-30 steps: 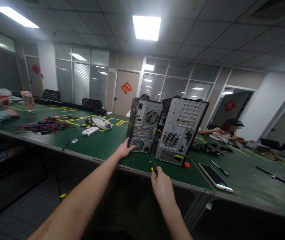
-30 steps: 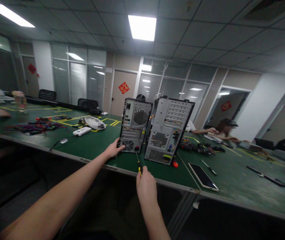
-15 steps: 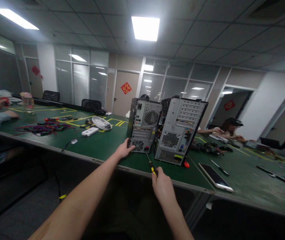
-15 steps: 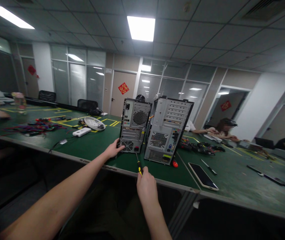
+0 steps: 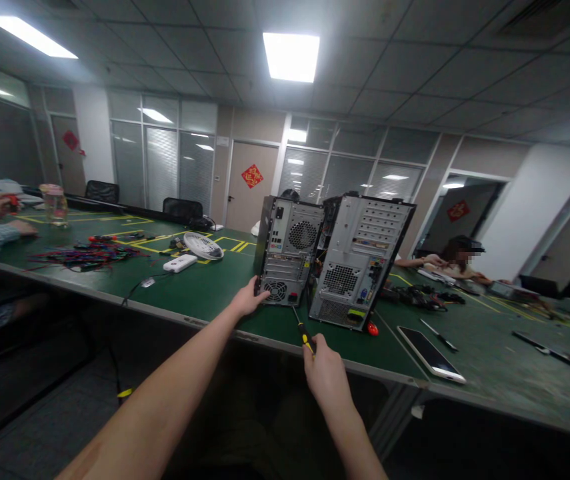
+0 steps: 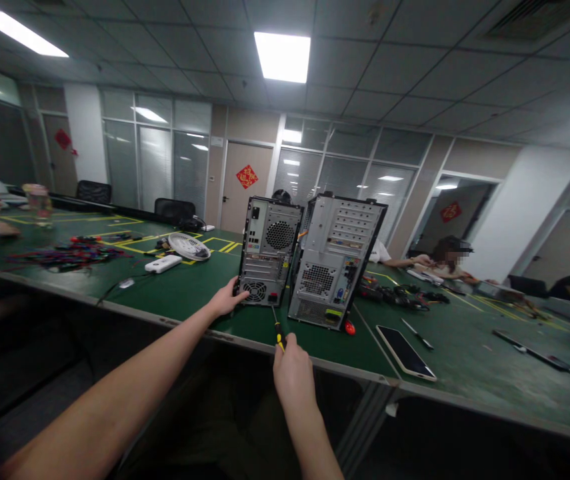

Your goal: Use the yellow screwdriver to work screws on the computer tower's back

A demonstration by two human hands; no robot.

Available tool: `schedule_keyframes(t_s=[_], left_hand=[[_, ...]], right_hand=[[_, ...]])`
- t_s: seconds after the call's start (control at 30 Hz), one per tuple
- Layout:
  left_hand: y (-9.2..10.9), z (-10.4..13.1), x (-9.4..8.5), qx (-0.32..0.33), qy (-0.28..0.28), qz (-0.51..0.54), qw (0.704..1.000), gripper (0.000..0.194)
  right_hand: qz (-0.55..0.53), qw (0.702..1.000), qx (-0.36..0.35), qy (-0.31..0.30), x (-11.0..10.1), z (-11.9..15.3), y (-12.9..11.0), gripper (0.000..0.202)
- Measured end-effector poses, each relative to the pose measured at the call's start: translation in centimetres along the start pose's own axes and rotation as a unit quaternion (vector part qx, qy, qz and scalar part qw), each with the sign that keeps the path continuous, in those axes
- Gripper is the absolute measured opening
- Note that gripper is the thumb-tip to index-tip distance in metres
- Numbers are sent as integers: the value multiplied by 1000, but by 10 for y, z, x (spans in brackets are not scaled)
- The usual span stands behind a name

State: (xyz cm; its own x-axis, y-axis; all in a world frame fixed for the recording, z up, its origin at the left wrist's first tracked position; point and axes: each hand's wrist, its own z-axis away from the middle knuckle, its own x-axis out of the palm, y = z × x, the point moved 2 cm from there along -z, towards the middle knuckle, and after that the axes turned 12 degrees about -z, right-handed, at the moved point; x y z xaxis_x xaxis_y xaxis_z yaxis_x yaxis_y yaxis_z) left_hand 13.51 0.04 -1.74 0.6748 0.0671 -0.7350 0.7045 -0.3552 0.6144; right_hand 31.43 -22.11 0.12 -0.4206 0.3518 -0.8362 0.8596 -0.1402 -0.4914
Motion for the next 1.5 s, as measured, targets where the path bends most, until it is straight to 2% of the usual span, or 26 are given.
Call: schedule_keyframes(t_s=[0.7, 0.83, 0.97, 1.1, 1.37, 1.5], left_hand=[[-4, -2, 2, 5, 2, 0, 1000, 85], [-3, -2, 2, 6, 6, -9, 1000, 84], [-2, -2, 2, 6, 7, -7, 1000, 84], [-2, -2, 3, 14, 7, 3, 1000, 83], [-3, -3, 4, 4, 5, 3, 1000, 86], [-2, -2, 3, 4, 5, 11, 1000, 85]], right_hand=[[-11, 1000, 9, 1, 1, 0, 1, 17], [19, 999, -22, 34, 11, 2, -2, 16], [109, 991, -36, 75, 24, 3, -5, 23], [151, 982, -44, 102, 26, -1, -7, 27], [223, 968, -114, 14, 15, -17, -13, 30], [225, 964, -140, -5, 12, -24, -20, 30]])
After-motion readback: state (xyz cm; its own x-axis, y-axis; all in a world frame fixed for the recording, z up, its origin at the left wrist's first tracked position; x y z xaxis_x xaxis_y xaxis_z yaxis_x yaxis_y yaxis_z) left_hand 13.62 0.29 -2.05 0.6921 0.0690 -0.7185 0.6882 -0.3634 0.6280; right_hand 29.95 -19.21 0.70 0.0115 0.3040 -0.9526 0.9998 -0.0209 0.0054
